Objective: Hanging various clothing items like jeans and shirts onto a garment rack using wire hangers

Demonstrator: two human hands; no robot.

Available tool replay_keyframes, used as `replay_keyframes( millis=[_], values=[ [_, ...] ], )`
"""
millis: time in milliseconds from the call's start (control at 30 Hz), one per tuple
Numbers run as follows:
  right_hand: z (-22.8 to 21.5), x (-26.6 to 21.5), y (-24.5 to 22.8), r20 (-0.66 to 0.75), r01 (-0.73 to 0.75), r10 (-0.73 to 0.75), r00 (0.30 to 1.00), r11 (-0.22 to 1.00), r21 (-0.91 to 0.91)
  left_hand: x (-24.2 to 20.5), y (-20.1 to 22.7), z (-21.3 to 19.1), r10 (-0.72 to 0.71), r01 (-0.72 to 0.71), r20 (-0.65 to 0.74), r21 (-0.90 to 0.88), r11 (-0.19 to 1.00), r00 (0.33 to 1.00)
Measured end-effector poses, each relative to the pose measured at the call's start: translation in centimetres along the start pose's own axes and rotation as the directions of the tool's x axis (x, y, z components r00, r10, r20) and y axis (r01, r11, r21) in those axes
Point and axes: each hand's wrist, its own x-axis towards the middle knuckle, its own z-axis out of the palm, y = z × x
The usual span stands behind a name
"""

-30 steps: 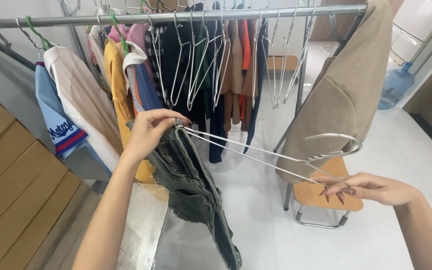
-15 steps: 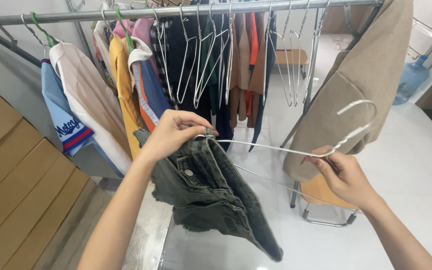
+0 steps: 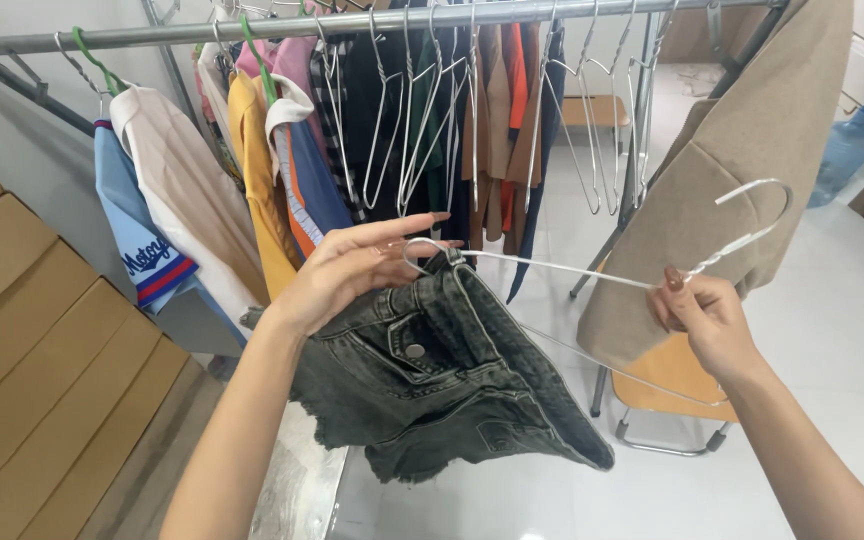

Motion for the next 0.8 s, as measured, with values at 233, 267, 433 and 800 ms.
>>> replay_keyframes(
  millis=[233, 267, 433, 800],
  values=[
    [1.5, 1.8, -0.5, -0.177, -0.02, -0.035, 0.984, 0.953, -0.302, 2.4, -3.1, 3.5, 0.267, -0.085, -0.319, 0.486, 0.87, 0.909],
    [1.8, 1.7, -0.4, -0.285, 0.014, -0.162, 0.945, 0.889, -0.458, 2.6, -3.7, 3.7, 0.301, -0.108, -0.338, 0.488, 0.866, 0.892],
    [5.4, -2.5, 1.3, -0.372, 0.117, -0.58, 0.725, 0.635, -0.763, 3.5, -3.7, 4.1, 0.43, -0.181, -0.368, 0.549, 0.816, 0.824],
    [4.1, -8.2, 12.0, -0.198, -0.268, 0.246, 0.949, 0.959, -0.092, 4.7, -3.8, 0.1, 0.539, -0.223, -0.515, 0.553, 0.803, 0.667]
  ],
)
